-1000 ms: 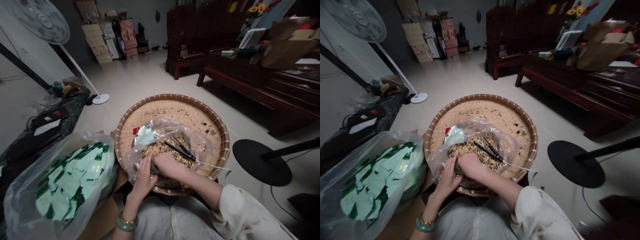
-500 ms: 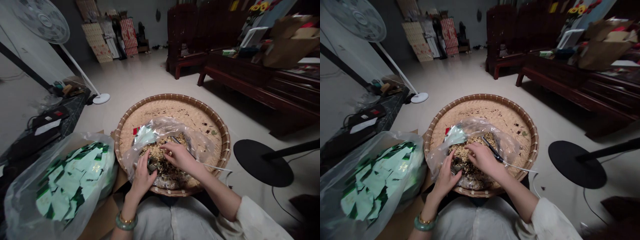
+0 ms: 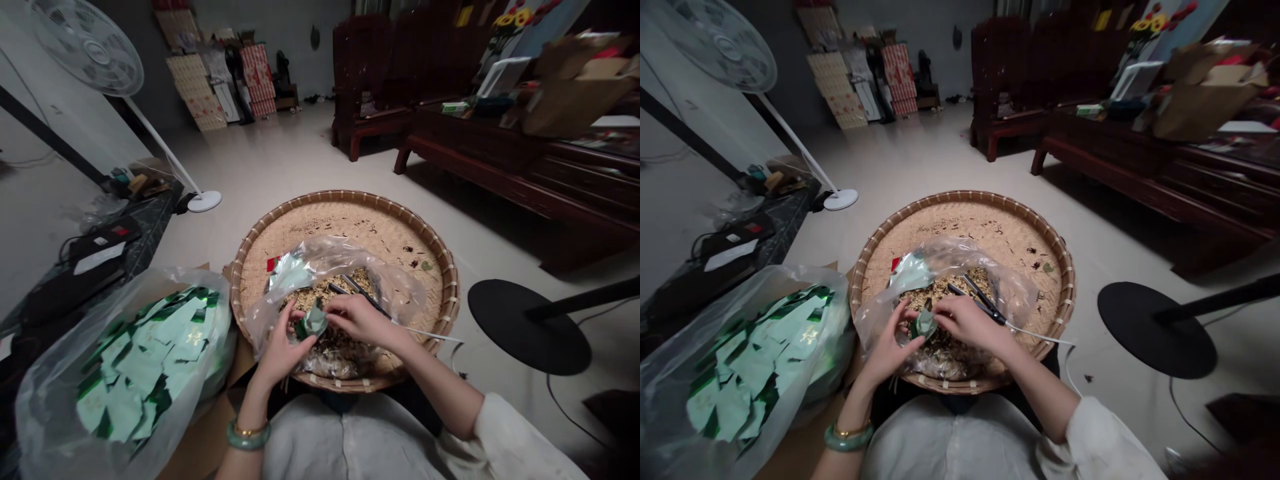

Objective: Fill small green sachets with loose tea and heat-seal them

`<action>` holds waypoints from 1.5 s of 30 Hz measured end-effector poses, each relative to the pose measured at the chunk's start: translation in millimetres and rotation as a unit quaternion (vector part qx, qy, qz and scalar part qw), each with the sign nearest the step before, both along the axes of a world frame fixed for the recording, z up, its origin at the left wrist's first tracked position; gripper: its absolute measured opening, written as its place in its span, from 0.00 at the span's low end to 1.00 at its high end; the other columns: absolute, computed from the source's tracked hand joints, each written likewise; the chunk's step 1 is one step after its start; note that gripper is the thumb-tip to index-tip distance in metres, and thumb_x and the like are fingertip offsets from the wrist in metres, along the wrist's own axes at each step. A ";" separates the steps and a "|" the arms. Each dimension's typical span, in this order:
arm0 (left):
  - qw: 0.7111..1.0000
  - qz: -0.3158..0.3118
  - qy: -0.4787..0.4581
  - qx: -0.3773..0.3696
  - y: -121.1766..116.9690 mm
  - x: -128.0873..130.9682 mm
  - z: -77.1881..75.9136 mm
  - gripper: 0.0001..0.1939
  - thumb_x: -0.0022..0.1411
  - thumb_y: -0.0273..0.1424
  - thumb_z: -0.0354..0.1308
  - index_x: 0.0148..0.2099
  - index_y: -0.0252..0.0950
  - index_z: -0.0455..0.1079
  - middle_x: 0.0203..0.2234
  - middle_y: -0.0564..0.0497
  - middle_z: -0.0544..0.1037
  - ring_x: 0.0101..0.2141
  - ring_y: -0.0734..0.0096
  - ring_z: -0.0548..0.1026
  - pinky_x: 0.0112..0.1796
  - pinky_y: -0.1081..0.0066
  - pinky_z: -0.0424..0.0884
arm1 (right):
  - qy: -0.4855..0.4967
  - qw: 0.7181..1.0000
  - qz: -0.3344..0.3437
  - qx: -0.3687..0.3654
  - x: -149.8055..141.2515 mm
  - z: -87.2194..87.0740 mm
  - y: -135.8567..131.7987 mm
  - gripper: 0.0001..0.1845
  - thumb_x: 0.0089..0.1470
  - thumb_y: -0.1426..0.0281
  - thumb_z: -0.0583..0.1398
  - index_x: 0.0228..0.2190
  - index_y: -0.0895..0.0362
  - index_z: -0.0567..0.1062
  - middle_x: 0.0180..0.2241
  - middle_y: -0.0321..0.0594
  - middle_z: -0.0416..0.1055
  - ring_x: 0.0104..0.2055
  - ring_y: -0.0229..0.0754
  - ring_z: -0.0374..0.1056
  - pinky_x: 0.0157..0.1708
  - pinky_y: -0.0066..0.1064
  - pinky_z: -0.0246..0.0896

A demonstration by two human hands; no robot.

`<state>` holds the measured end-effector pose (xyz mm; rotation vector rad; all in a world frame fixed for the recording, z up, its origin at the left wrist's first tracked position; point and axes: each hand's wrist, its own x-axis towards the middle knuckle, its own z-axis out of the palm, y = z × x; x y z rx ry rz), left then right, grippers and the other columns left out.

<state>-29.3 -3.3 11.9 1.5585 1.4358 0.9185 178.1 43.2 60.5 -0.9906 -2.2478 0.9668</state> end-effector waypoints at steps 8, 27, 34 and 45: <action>0.966 0.059 -0.232 -0.102 6.6 1.1 8.7 0.30 0.44 0.27 0.66 0.52 0.33 0.67 0.31 0.52 0.74 0.34 0.73 0.74 0.40 0.70 0.70 | 0.086 0.984 -0.059 -0.142 12.1 0.0 8.5 0.07 0.51 0.70 0.59 0.30 0.61 0.76 0.25 0.36 0.72 0.27 0.36 0.65 0.27 0.25 0.56; 0.951 -0.040 -0.243 -0.185 5.1 28.4 10.7 0.27 0.41 0.33 0.69 0.46 0.31 0.71 0.36 0.47 0.79 0.37 0.64 0.75 0.41 0.66 0.70 | 0.099 0.988 -0.113 0.023 -15.6 -27.2 11.9 0.25 0.51 0.56 0.62 0.14 0.59 0.65 0.17 0.29 0.54 0.22 0.32 0.52 0.23 0.24 0.44; 0.972 0.002 -0.187 -0.139 4.5 21.5 5.7 0.22 0.41 0.31 0.69 0.41 0.32 0.72 0.34 0.49 0.79 0.37 0.63 0.75 0.41 0.67 0.69 | 0.048 0.996 -0.065 -0.047 -3.1 -16.9 17.2 0.18 0.46 0.58 0.65 0.19 0.60 0.72 0.20 0.31 0.63 0.24 0.32 0.57 0.23 0.23 0.47; 0.985 -0.045 -0.085 -0.141 3.5 17.5 13.2 0.22 0.42 0.29 0.67 0.43 0.32 0.74 0.31 0.50 0.79 0.30 0.65 0.73 0.34 0.68 0.69 | 0.079 0.964 -0.002 -0.253 14.0 2.7 19.3 0.17 0.48 0.59 0.63 0.21 0.61 0.74 0.19 0.36 0.71 0.21 0.35 0.67 0.21 0.25 0.59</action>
